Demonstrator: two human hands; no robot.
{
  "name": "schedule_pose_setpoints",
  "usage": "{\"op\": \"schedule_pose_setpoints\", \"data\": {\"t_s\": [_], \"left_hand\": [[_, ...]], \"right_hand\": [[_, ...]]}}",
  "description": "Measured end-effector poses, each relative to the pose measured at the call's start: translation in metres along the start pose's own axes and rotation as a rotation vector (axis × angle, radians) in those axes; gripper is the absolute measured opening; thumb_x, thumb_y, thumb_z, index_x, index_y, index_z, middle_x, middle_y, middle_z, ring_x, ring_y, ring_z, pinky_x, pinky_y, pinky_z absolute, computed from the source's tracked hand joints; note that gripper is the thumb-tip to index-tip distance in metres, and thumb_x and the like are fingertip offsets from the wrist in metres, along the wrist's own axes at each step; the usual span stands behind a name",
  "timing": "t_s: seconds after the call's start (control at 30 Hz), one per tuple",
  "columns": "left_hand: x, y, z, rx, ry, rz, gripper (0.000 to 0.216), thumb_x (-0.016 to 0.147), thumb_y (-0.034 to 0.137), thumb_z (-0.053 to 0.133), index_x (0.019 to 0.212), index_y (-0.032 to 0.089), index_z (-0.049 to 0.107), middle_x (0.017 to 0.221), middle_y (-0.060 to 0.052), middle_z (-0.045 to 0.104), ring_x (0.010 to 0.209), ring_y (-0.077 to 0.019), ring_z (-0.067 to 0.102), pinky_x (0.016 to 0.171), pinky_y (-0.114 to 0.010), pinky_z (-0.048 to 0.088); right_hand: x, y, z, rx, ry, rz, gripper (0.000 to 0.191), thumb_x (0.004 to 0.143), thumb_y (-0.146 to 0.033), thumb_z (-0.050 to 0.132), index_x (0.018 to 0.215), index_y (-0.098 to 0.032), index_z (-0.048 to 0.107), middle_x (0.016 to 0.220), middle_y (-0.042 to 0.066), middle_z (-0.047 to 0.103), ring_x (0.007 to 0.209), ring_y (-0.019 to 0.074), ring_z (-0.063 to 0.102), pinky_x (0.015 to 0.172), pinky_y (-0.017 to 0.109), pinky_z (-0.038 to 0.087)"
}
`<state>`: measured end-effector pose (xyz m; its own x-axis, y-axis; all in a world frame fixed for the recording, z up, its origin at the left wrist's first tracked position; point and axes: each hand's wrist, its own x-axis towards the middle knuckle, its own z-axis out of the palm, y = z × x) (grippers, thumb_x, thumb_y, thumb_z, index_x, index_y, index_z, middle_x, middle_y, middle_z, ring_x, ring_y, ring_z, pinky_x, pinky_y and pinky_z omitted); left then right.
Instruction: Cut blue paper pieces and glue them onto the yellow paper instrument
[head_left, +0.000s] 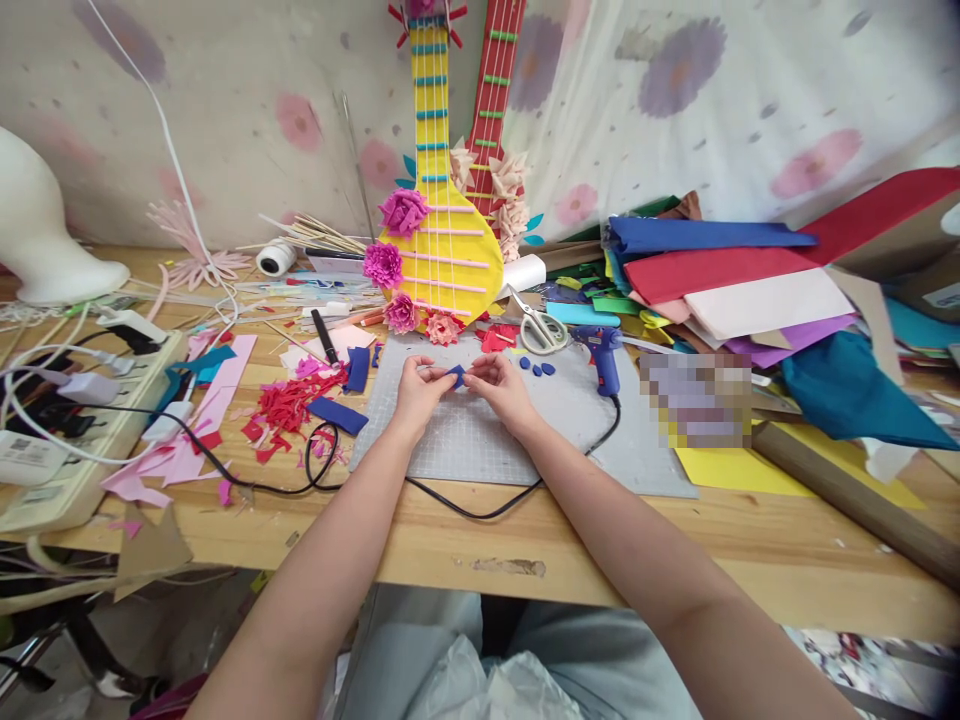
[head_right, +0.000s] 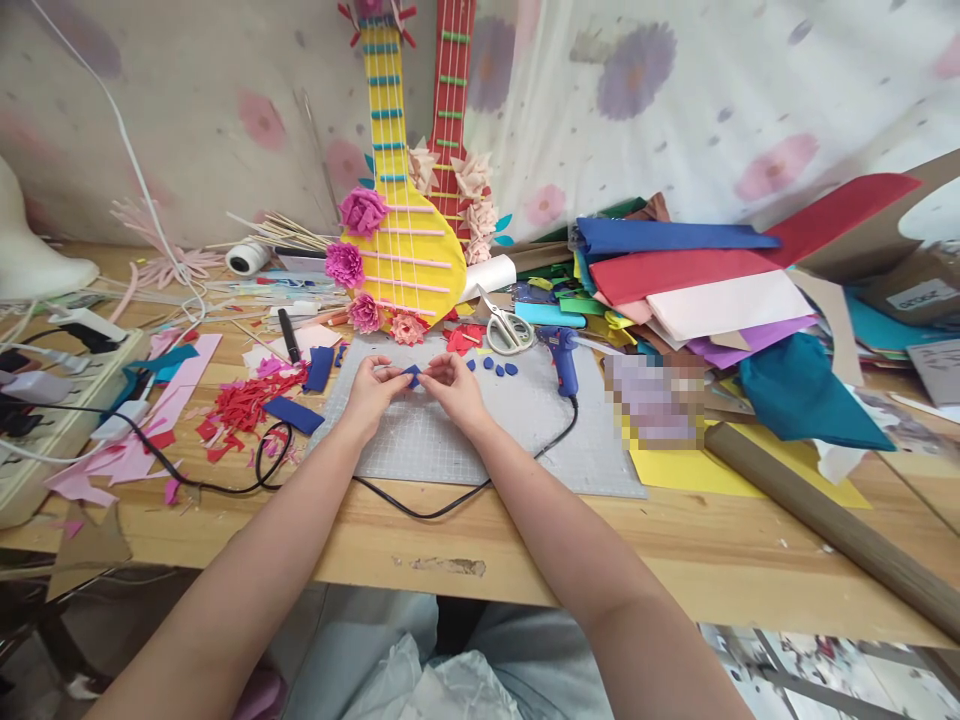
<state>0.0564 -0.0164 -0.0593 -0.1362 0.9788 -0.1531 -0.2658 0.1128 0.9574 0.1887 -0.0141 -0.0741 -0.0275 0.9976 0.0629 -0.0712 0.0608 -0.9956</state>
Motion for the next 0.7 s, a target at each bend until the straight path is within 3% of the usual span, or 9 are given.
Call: {"op": "schedule_pose_setpoints", "data": {"t_s": [0.23, 0.43, 0.7], "left_hand": [[-0.001, 0.009, -0.004, 0.031, -0.092, -0.034, 0.046, 0.055, 0.011, 0.070, 0.091, 0.018, 0.043, 0.066, 0.004, 0.061, 0.060, -0.0116, 0.060, 0.059, -0.027, 0.051], [0.001, 0.014, -0.014, 0.180, -0.216, 0.013, 0.045, 0.054, 0.010, 0.071, 0.091, 0.018, 0.046, 0.066, 0.002, 0.063, 0.057, -0.0115, 0.059, 0.055, -0.024, 0.048], [-0.001, 0.004, -0.001, 0.051, -0.041, 0.008, 0.040, 0.056, 0.009, 0.068, 0.081, 0.020, 0.039, 0.065, 0.004, 0.061, 0.059, -0.0118, 0.061, 0.058, -0.027, 0.051]], "right_hand": [[0.005, 0.007, -0.001, -0.026, -0.018, -0.011, 0.033, 0.055, -0.030, 0.070, 0.078, -0.021, 0.048, 0.071, -0.003, 0.057, 0.068, 0.0123, 0.057, 0.068, 0.030, 0.048], [0.004, 0.005, -0.006, -0.082, -0.127, -0.010, 0.029, 0.054, -0.027, 0.069, 0.075, -0.022, 0.049, 0.069, -0.003, 0.057, 0.065, 0.0127, 0.055, 0.064, 0.030, 0.046], [0.001, 0.002, 0.001, -0.017, -0.065, -0.031, 0.038, 0.055, -0.028, 0.069, 0.085, -0.023, 0.046, 0.079, -0.002, 0.056, 0.075, 0.0127, 0.056, 0.072, 0.030, 0.046]]}}
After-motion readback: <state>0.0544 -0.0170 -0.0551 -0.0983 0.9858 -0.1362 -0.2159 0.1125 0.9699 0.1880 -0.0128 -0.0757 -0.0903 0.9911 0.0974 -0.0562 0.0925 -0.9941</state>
